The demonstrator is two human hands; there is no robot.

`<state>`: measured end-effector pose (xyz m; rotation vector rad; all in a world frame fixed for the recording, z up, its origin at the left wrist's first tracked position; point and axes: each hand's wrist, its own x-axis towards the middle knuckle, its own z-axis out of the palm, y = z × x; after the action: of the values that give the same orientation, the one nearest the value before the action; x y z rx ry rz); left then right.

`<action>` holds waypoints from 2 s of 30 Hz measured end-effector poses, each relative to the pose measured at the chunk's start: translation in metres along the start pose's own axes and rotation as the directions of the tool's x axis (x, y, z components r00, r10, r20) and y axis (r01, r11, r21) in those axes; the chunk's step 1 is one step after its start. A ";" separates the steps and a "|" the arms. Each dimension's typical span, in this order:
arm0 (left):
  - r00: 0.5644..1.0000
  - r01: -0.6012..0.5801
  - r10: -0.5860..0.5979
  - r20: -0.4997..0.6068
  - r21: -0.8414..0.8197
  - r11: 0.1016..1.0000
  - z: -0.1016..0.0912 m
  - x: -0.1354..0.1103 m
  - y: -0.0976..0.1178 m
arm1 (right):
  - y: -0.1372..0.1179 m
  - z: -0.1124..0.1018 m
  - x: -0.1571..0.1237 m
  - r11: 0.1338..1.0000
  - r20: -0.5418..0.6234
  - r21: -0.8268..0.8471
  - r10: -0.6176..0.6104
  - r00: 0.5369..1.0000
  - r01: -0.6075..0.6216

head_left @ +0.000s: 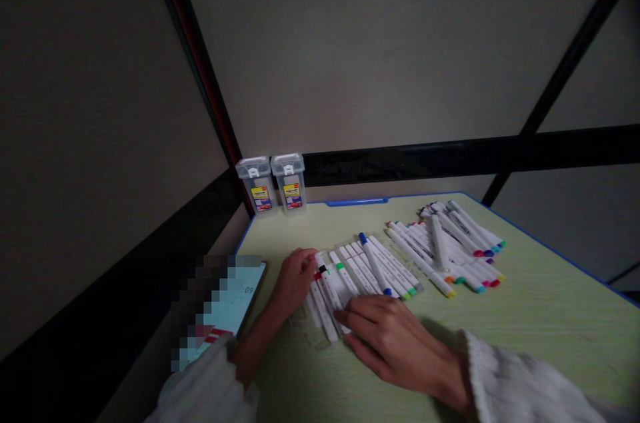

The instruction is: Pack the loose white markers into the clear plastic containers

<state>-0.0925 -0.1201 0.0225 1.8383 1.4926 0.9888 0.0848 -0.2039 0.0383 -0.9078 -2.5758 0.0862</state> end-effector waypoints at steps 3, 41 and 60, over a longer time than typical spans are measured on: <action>1.000 -0.031 0.031 0.001 0.025 0.999 0.000 0.000 0.000 | 0.000 -0.001 0.000 1.000 0.020 0.007 0.017 1.000 -0.017; 0.959 -0.229 0.141 0.247 0.378 0.897 -0.005 -0.013 0.017 | 0.010 -0.006 0.002 0.993 0.001 0.075 0.094 0.996 -0.094; 0.953 -0.247 0.138 0.271 0.427 0.870 -0.005 -0.013 0.020 | 0.010 -0.003 -0.003 0.983 0.056 -0.033 0.184 0.981 -0.182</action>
<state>-0.0866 -0.1376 0.0388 2.3846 1.5035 0.4977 0.0942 -0.1980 0.0382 -1.1678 -2.5466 0.1319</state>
